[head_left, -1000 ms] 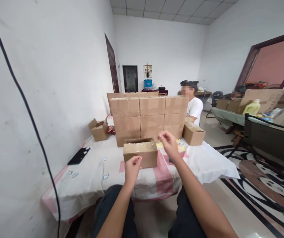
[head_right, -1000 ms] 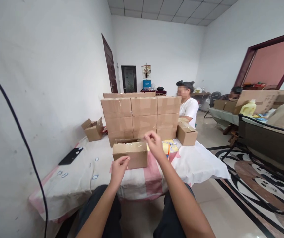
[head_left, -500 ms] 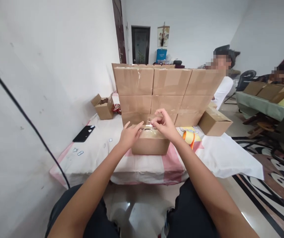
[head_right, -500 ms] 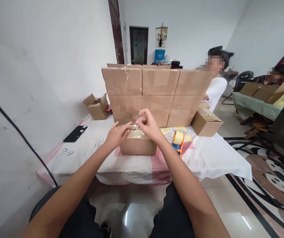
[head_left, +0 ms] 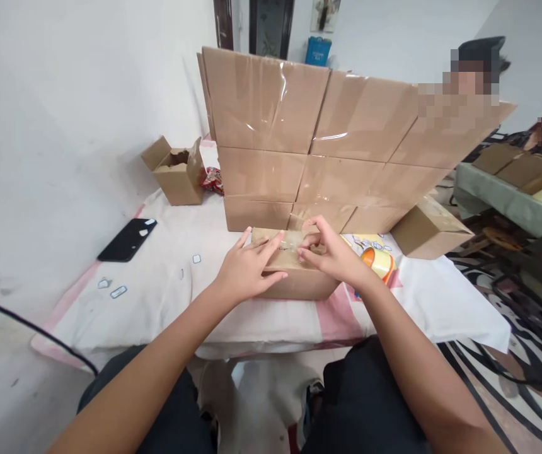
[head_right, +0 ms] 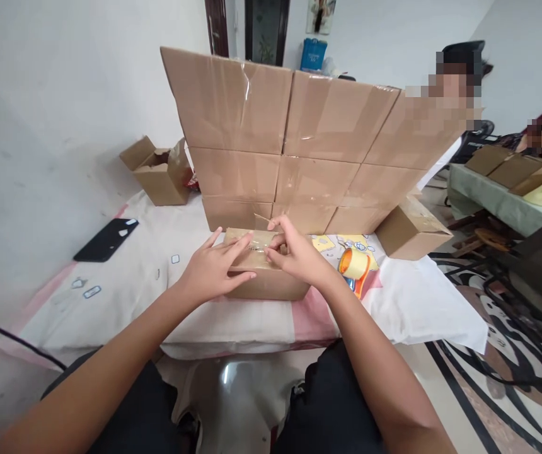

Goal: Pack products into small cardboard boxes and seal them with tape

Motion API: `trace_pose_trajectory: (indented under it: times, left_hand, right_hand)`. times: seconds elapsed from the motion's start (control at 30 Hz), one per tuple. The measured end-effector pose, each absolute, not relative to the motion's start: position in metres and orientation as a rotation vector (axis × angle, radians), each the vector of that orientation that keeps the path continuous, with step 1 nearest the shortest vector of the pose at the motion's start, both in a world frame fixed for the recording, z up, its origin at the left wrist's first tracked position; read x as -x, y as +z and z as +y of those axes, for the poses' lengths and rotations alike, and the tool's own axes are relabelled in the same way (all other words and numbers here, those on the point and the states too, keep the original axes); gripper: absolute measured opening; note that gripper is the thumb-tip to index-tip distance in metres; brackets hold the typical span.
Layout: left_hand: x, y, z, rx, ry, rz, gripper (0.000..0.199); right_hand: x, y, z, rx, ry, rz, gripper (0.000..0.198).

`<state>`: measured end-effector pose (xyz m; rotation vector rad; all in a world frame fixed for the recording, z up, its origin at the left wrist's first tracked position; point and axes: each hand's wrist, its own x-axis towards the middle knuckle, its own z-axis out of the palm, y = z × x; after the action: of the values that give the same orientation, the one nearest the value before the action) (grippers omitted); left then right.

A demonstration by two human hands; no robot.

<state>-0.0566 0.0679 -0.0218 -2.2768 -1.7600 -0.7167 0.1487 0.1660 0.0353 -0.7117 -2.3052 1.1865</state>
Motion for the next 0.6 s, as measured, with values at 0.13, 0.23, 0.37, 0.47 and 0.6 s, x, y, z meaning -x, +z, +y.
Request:
trace_pose_trajectory:
  times: [0.13, 0.23, 0.37, 0.47, 0.6]
  left_hand:
    - [0.058, -0.022, 0.068, 2.256, -0.718, -1.715, 0.077]
    - [0.058, -0.025, 0.066, 2.242, -0.722, -1.664, 0.074]
    - [0.056, -0.027, 0.066, 2.260, -0.732, -1.638, 0.074]
    - [0.056, -0.028, 0.066, 2.268, -0.782, -1.674, 0.086]
    - [0.057, -0.028, 0.067, 2.304, -0.679, -1.535, 0.066]
  right_hand:
    - [-0.150, 0.028, 0.172, 0.728, 1.157, -2.346, 0.037]
    - [-0.151, 0.025, 0.174, 0.704, 1.156, -2.379, 0.037]
    - [-0.153, 0.024, 0.176, 0.659, 1.232, -2.393, 0.036]
    - [-0.155, 0.024, 0.177, 0.641, 1.245, -2.396, 0.036]
    - [-0.155, 0.022, 0.177, 0.615, 1.227, -2.422, 0.035]
